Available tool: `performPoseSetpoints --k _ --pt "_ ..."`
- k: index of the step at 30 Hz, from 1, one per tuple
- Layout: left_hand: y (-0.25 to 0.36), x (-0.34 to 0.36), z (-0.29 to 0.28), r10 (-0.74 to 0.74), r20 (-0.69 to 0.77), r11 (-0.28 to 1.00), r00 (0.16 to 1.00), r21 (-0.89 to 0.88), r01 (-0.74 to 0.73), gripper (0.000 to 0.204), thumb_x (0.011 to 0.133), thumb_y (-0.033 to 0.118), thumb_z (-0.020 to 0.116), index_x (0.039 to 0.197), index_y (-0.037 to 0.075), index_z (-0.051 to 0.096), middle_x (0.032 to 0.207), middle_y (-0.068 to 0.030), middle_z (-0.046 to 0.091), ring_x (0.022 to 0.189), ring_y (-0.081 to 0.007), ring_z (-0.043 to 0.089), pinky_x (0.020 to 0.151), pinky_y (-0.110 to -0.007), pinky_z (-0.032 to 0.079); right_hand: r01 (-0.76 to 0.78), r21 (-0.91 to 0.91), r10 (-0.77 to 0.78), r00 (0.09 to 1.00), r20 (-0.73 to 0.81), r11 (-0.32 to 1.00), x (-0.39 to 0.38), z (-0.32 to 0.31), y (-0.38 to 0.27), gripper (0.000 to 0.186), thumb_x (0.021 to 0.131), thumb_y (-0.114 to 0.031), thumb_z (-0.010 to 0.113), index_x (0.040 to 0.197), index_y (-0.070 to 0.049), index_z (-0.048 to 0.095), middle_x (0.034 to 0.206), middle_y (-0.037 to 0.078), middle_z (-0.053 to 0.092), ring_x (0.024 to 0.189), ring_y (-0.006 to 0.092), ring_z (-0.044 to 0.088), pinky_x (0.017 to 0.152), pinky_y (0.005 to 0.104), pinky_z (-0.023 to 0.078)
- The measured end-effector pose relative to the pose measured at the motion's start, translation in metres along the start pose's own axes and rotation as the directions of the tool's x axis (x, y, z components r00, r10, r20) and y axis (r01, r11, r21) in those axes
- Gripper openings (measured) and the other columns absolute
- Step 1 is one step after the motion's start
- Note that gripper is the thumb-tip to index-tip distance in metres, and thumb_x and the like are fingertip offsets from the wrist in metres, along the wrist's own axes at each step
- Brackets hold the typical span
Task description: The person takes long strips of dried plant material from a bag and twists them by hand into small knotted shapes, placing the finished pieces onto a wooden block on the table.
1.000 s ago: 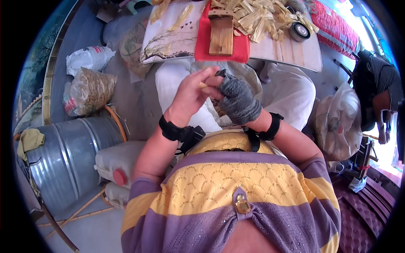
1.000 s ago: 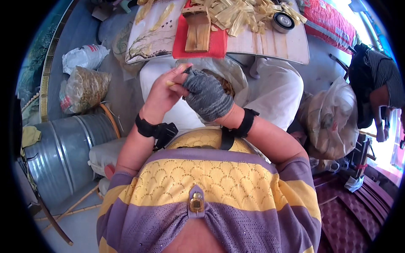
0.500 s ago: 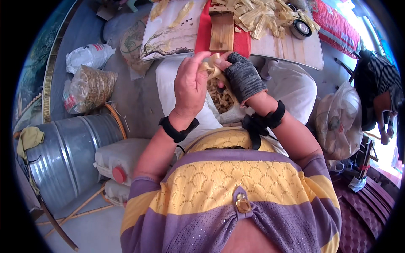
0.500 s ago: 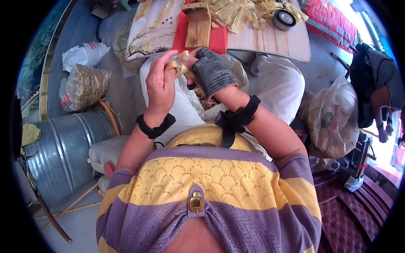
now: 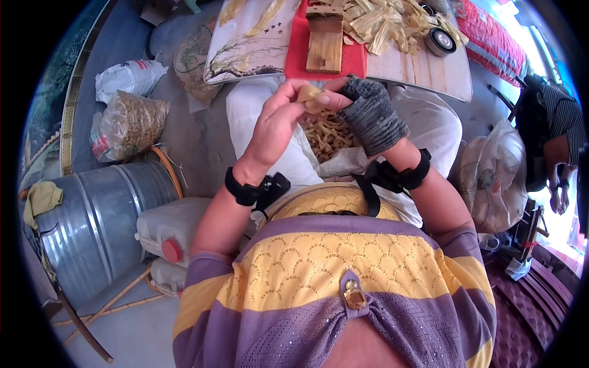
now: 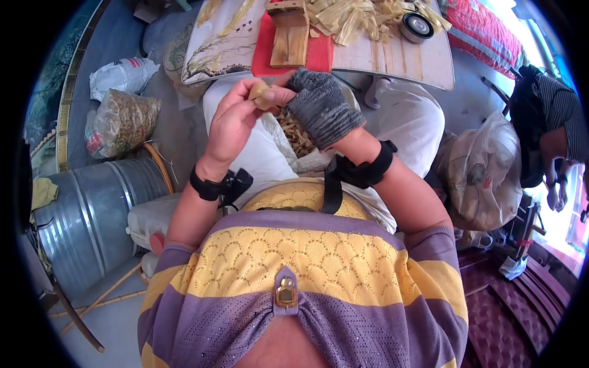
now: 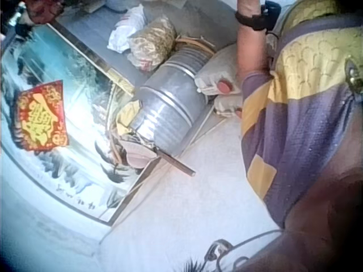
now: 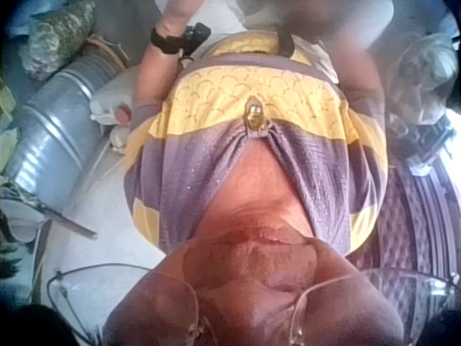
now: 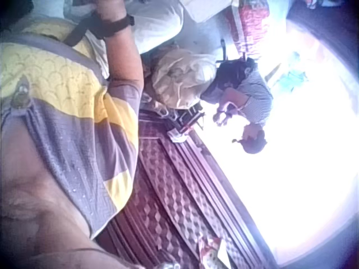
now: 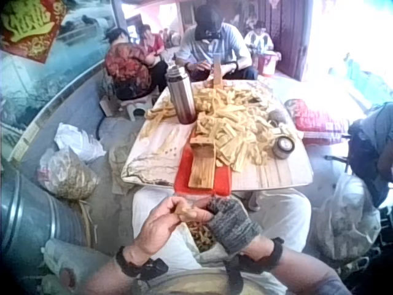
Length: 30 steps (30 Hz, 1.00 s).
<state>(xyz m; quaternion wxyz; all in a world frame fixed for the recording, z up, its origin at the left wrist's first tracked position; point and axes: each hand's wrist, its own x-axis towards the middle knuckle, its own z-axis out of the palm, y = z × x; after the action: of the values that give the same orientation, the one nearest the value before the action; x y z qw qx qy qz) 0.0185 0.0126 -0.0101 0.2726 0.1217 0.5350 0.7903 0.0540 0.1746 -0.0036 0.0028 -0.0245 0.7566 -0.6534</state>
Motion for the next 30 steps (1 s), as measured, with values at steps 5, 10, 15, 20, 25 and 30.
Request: performPoseSetpoints --k 5,10,15,20,25,30 --pt "-0.015 0.003 -0.024 0.278 -0.096 0.878 0.956 0.430 -0.212 0.015 0.087 0.015 0.056 0.093 0.001 0.055 0.080 0.0026 0.055 0.074 -0.0054 0.050 0.070 -0.018 0.041 -0.138 0.150 0.121 0.986 0.115 0.979 -0.003 0.008 0.003 0.035 0.083 -0.034 0.058 0.088 0.000 0.064 0.063 0.005 0.056 0.057 0.0103 0.052 0.054 0.0256 0.042" --pt "-0.018 -0.002 0.009 0.239 -0.226 0.969 0.944 0.121 -0.216 0.010 0.085 0.009 0.059 0.089 0.000 0.058 0.081 -0.0001 0.059 0.075 -0.0033 0.053 0.066 -0.017 0.043 -0.172 0.129 0.181 0.982 -0.060 0.977 0.000 0.008 0.009 0.033 0.084 -0.032 0.057 0.087 0.000 0.063 0.060 0.004 0.054 0.056 0.0113 0.052 0.053 0.0263 0.042" --pt "-0.003 0.004 -0.008 0.317 -0.135 0.866 0.939 0.444 -0.229 0.008 0.084 0.005 0.059 0.089 -0.001 0.058 0.080 -0.0023 0.060 0.071 -0.0077 0.056 0.069 -0.021 0.046 0.191 0.183 -0.156 0.969 -0.190 0.964 0.009 -0.008 0.041 0.035 0.087 -0.037 0.050 0.087 -0.002 0.057 0.055 0.002 0.047 0.046 0.0103 0.043 0.044 0.0243 0.032" --pt "0.007 0.002 -0.023 0.401 -0.131 0.830 0.907 0.470 -0.299 0.005 0.082 0.003 0.060 0.086 0.000 0.059 0.072 0.0002 0.059 0.066 -0.0037 0.054 0.061 -0.017 0.044 -0.194 0.577 0.249 0.968 -0.016 0.793 0.006 -0.014 0.031 0.037 0.088 -0.041 0.048 0.080 -0.005 0.056 0.056 -0.001 0.042 0.044 0.0072 0.034 0.041 0.0215 0.024" --pt "0.018 0.001 -0.010 0.661 0.133 0.170 0.739 0.932 -0.320 0.024 0.074 0.002 0.064 0.097 0.002 0.058 0.089 -0.0063 0.061 0.079 -0.0198 0.059 0.070 -0.029 0.046 -0.183 0.322 0.222 0.971 -0.088 0.929 0.005 -0.003 0.025 0.024 0.082 -0.028 0.059 0.081 -0.003 0.058 0.059 -0.001 0.049 0.050 0.0063 0.045 0.048 0.0212 0.036" --pt "0.005 -0.002 -0.001 0.472 0.404 -0.013 0.783 0.892 -0.452 0.028 0.068 0.001 0.061 0.096 0.006 0.057 0.092 -0.0074 0.056 0.086 -0.0272 0.055 0.073 -0.035 0.044 -0.066 0.044 0.066 0.998 -0.004 0.997 0.000 0.013 0.031 0.025 0.079 -0.025 0.061 0.080 0.000 0.059 0.064 0.009 0.055 0.060 0.0174 0.052 0.059 0.0303 0.043"
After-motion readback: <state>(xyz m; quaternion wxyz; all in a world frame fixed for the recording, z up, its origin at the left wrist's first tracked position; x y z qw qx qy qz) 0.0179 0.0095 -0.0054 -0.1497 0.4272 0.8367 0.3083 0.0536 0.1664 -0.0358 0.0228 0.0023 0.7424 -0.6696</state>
